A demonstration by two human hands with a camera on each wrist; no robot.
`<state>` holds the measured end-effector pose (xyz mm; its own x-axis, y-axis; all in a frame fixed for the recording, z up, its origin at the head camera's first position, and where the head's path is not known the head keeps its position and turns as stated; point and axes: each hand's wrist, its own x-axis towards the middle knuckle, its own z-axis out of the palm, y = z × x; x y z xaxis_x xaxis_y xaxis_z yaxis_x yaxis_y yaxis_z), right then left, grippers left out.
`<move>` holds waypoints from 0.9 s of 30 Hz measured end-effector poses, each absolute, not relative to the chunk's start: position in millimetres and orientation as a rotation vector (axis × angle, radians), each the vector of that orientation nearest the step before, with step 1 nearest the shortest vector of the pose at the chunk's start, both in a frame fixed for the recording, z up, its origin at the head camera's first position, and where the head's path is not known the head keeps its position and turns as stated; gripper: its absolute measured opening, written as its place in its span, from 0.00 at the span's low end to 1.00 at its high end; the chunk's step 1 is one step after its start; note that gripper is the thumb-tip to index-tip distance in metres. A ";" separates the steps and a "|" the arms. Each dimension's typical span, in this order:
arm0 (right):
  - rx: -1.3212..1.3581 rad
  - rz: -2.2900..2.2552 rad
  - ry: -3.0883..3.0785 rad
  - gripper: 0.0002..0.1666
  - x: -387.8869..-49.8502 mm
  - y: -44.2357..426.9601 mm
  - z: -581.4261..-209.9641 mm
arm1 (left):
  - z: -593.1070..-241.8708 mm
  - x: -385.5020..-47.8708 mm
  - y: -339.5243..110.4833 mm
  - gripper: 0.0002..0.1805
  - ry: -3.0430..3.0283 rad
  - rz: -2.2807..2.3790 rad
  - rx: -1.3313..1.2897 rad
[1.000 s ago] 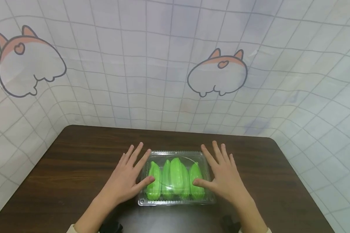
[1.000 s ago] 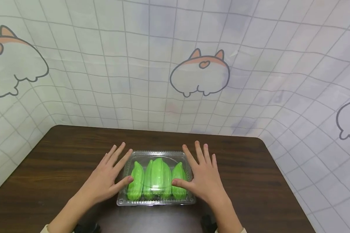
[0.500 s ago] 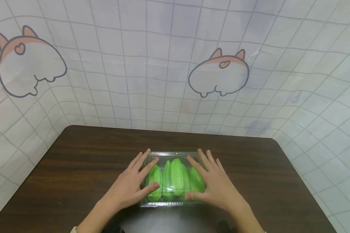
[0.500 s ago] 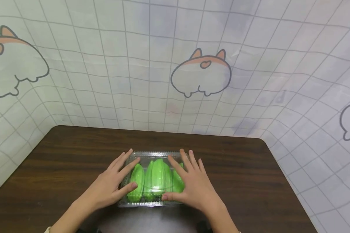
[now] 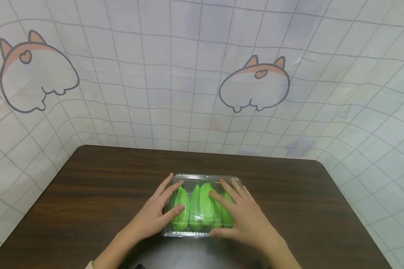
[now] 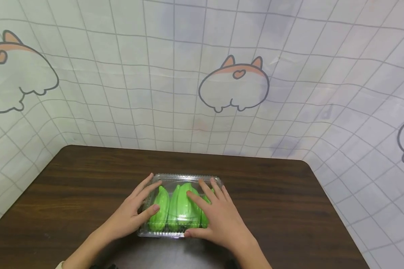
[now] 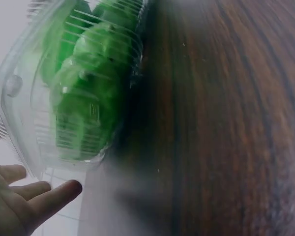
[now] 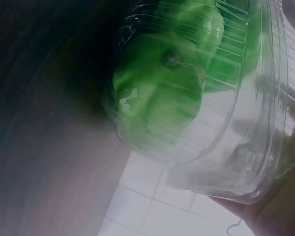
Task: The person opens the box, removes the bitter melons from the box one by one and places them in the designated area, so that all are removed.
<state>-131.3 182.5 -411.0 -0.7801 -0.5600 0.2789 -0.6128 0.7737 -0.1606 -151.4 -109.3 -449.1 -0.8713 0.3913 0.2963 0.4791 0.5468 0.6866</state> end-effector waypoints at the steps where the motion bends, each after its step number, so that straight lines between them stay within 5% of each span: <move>1: 0.920 0.356 -2.744 0.57 -131.5 182.8 -411.4 | -450.0 -151.9 -109.0 0.34 -2.662 -1.263 -0.750; 9: 0.884 0.368 -2.757 0.55 -133.1 184.1 -413.0 | -453.9 -161.0 -114.2 0.30 -2.471 -1.791 -0.722; 17: 0.848 0.360 -2.763 0.55 -136.4 184.8 -414.6 | -454.6 -171.7 -128.8 0.28 -2.362 -2.442 -0.320; 27: 0.792 0.375 -2.798 0.55 -137.6 191.1 -415.4 | -464.4 -176.3 -138.6 0.30 -2.331 -2.777 -0.513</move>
